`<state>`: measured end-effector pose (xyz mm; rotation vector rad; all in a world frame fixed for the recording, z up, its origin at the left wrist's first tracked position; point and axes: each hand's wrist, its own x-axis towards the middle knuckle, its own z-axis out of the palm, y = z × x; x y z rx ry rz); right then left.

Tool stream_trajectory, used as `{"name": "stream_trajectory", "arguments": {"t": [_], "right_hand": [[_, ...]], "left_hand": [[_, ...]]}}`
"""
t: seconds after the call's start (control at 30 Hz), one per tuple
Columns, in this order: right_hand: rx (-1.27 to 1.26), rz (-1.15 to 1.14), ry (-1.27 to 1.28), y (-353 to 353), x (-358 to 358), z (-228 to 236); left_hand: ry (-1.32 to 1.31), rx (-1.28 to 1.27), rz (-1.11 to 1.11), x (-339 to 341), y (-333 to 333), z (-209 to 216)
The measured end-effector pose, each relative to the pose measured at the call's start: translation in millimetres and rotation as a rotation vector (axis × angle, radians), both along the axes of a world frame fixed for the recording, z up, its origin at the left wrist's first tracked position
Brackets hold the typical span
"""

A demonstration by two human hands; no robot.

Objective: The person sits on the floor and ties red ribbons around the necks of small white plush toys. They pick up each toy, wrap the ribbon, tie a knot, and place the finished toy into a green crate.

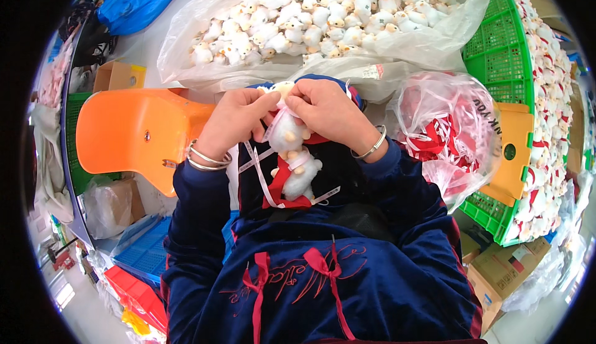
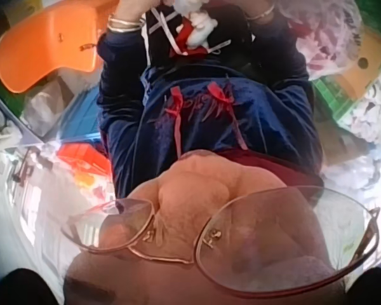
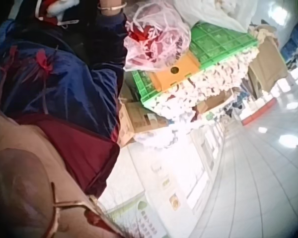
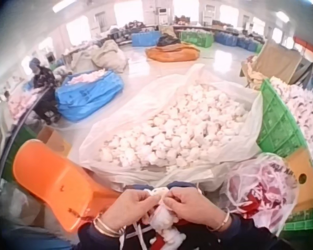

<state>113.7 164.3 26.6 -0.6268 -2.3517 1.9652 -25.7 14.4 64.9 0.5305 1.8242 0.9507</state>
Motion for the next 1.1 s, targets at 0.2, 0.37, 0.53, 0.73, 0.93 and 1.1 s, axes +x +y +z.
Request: {"name": "stream_trajectory", "arguments": {"t": [0.2, 0.37, 0.53, 0.73, 0.93, 1.1], "right_hand": [[0.014, 0.003, 0.031, 1, 3, -5], [0.008, 0.008, 0.058, 1, 4, -7], [-0.185, -0.050, -0.040, 4, 8, 5], [-0.033, 0.079, -0.017, 9, 19, -2], [-0.195, 0.034, -0.079, 11, 17, 2], [-0.399, 0.036, -0.098, 22, 14, -1]], "left_hand": [[0.052, 0.033, 0.076, 18, 0, -15], [0.064, 0.080, 0.150, 23, -1, -16], [0.138, 0.189, 0.198, 33, -2, -20], [0.138, 0.279, 0.234, 41, -5, -31], [-0.006, 0.329, 0.238, 38, -10, -37], [-0.036, 0.252, 0.260, 36, -9, -27]]}}
